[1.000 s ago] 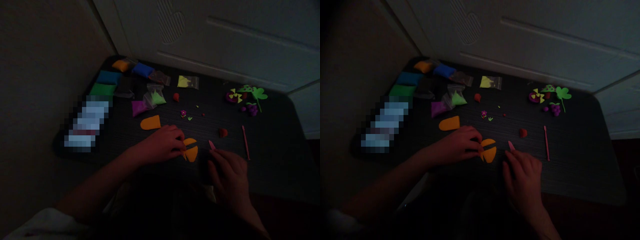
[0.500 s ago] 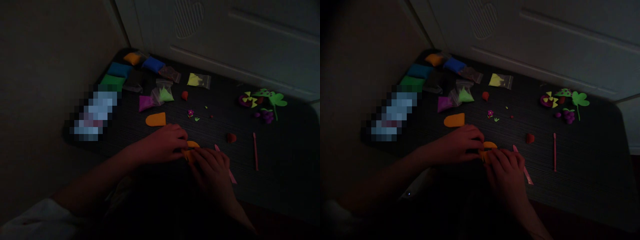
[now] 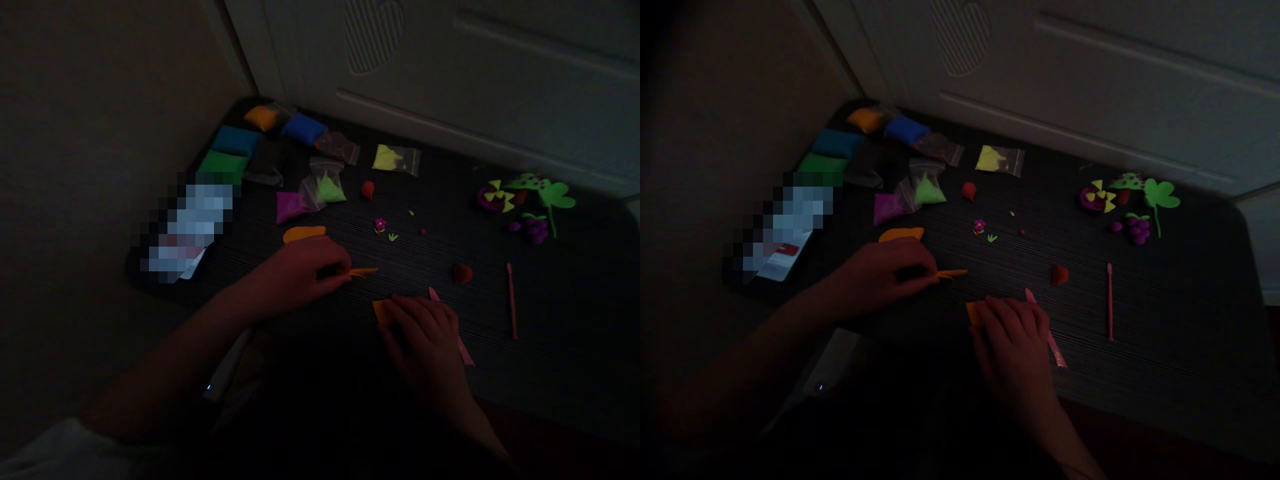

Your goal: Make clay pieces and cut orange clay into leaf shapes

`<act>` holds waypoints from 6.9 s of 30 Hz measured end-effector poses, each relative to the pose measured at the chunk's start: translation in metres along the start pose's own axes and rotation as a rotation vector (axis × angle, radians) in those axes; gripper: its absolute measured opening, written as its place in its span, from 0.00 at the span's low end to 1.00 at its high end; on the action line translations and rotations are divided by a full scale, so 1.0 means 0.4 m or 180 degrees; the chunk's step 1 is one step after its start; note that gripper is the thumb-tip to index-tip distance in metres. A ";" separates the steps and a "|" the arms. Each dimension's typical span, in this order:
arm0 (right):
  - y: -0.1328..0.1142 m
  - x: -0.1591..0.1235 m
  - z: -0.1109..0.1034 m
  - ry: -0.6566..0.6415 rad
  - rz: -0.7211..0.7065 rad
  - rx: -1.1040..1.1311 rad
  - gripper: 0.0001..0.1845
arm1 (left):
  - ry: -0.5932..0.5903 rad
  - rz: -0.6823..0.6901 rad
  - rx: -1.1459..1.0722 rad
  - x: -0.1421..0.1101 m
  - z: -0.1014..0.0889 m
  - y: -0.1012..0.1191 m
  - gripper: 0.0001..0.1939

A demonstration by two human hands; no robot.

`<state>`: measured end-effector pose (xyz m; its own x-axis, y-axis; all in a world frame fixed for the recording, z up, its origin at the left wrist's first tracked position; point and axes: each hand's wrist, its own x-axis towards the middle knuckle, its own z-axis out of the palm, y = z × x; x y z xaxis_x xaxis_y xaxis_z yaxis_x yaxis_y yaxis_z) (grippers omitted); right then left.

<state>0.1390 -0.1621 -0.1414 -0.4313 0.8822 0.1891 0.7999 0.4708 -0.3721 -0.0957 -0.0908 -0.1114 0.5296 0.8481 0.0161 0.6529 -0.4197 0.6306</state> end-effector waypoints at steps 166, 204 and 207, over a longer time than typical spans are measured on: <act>0.054 -0.065 -0.038 0.0280 0.0897 0.0335 0.07 | 0.0489 0.0256 0.0648 -0.026 0.142 0.067 0.12; 0.183 0.082 -0.112 -0.0581 -0.1116 -0.0603 0.13 | -0.0031 0.0415 0.0908 0.000 0.157 0.091 0.20; 0.183 0.069 -0.117 -0.0522 -0.1150 -0.0602 0.12 | -0.0050 0.0431 0.0840 -0.001 0.155 0.091 0.21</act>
<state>0.2051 -0.1031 -0.1210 -0.7456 0.6547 0.1241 0.6414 0.7556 -0.1327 -0.0383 -0.1264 -0.1366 0.6284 0.7744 0.0731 0.6928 -0.6000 0.4000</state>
